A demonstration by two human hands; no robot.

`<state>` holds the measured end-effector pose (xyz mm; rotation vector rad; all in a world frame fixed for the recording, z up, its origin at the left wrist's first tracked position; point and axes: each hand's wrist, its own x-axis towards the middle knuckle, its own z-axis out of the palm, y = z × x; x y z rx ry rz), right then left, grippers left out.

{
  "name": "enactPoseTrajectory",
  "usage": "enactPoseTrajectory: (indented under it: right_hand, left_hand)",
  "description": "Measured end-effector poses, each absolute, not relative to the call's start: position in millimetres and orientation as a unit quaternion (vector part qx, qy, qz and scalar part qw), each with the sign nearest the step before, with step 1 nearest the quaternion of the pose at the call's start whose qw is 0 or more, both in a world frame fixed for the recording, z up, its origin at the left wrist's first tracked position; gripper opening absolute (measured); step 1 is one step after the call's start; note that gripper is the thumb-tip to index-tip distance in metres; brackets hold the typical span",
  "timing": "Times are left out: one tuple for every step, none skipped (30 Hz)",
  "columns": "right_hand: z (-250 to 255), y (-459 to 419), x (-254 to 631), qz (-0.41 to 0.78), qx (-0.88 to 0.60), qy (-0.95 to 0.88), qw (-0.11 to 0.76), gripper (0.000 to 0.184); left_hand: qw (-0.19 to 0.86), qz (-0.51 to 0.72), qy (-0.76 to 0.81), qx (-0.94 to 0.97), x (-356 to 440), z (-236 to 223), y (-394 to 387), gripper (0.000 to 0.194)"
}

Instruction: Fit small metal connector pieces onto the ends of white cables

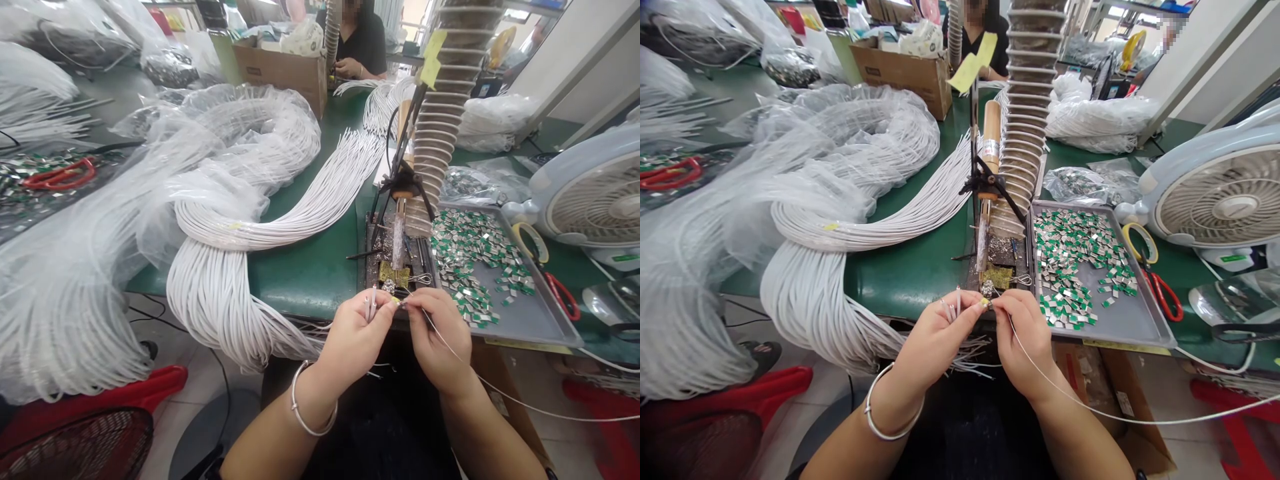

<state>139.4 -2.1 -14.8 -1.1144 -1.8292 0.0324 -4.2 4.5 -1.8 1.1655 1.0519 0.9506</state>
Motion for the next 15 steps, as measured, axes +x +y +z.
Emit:
enactPoseTrajectory:
  right_hand:
    - [-14.9, -2.1, 139.3, 0.015, -0.453, -0.750, 0.482, 0.018]
    - [-14.9, -2.1, 139.2, 0.019, -0.449, -0.750, 0.485, 0.019]
    - [-15.0, -2.4, 139.1, 0.024, -0.445, -0.751, 0.487, 0.020]
    - [-15.1, -2.7, 139.0, 0.030, -0.441, -0.753, 0.488, 0.022]
    - [-15.3, -3.2, 138.8, 0.038, -0.437, -0.755, 0.488, 0.025]
    - [-15.6, -3.9, 138.7, 0.045, -0.433, -0.756, 0.489, 0.027]
    - [-15.9, -4.7, 138.5, 0.053, -0.432, -0.755, 0.490, 0.029]
    - [-16.2, -5.6, 138.3, 0.058, -0.435, -0.751, 0.493, 0.031]
    - [-16.6, -6.7, 138.2, 0.062, -0.442, -0.744, 0.498, 0.032]
    - [-17.1, -7.7, 138.0, 0.064, -0.453, -0.733, 0.503, 0.033]
    - [-17.5, -8.6, 137.9, 0.065, -0.464, -0.721, 0.510, 0.033]
    - [-17.8, -9.4, 137.8, 0.066, -0.472, -0.711, 0.517, 0.033]
    - [-18.0, -9.9, 137.8, 0.066, -0.475, -0.705, 0.522, 0.032]
    - [-18.2, -10.2, 137.8, 0.067, -0.473, -0.703, 0.527, 0.031]
    - [-18.2, -10.3, 137.8, 0.069, -0.467, -0.705, 0.530, 0.031]
  left_hand:
    - [0.610, 0.407, 0.453, 0.507, -4.9, -1.4, 4.4, 0.020]
    - [0.616, 0.405, 0.449, 0.506, -5.3, -1.1, 4.4, 0.020]
    - [0.623, 0.405, 0.445, 0.501, -5.4, -0.8, 4.5, 0.020]
    - [0.630, 0.407, 0.440, 0.493, -5.2, -0.5, 4.7, 0.020]
    - [0.636, 0.411, 0.438, 0.485, -4.7, -0.4, 5.0, 0.019]
    - [0.640, 0.416, 0.435, 0.478, -4.0, -0.2, 5.3, 0.018]
    - [0.641, 0.423, 0.434, 0.471, -3.3, -0.1, 5.8, 0.016]
    - [0.640, 0.430, 0.434, 0.466, -2.5, 0.1, 6.3, 0.015]
    - [0.639, 0.437, 0.433, 0.462, -1.8, 0.3, 6.9, 0.015]
    - [0.640, 0.443, 0.431, 0.457, -1.2, 0.6, 7.4, 0.015]
    - [0.642, 0.447, 0.429, 0.452, -0.8, 1.0, 8.0, 0.015]
    - [0.643, 0.450, 0.427, 0.449, -0.5, 1.5, 8.5, 0.015]
    - [0.642, 0.453, 0.427, 0.448, -0.4, 2.1, 8.9, 0.015]
    - [0.639, 0.455, 0.429, 0.448, -0.4, 2.8, 9.3, 0.015]
    - [0.635, 0.456, 0.432, 0.449, -0.5, 3.5, 9.6, 0.014]
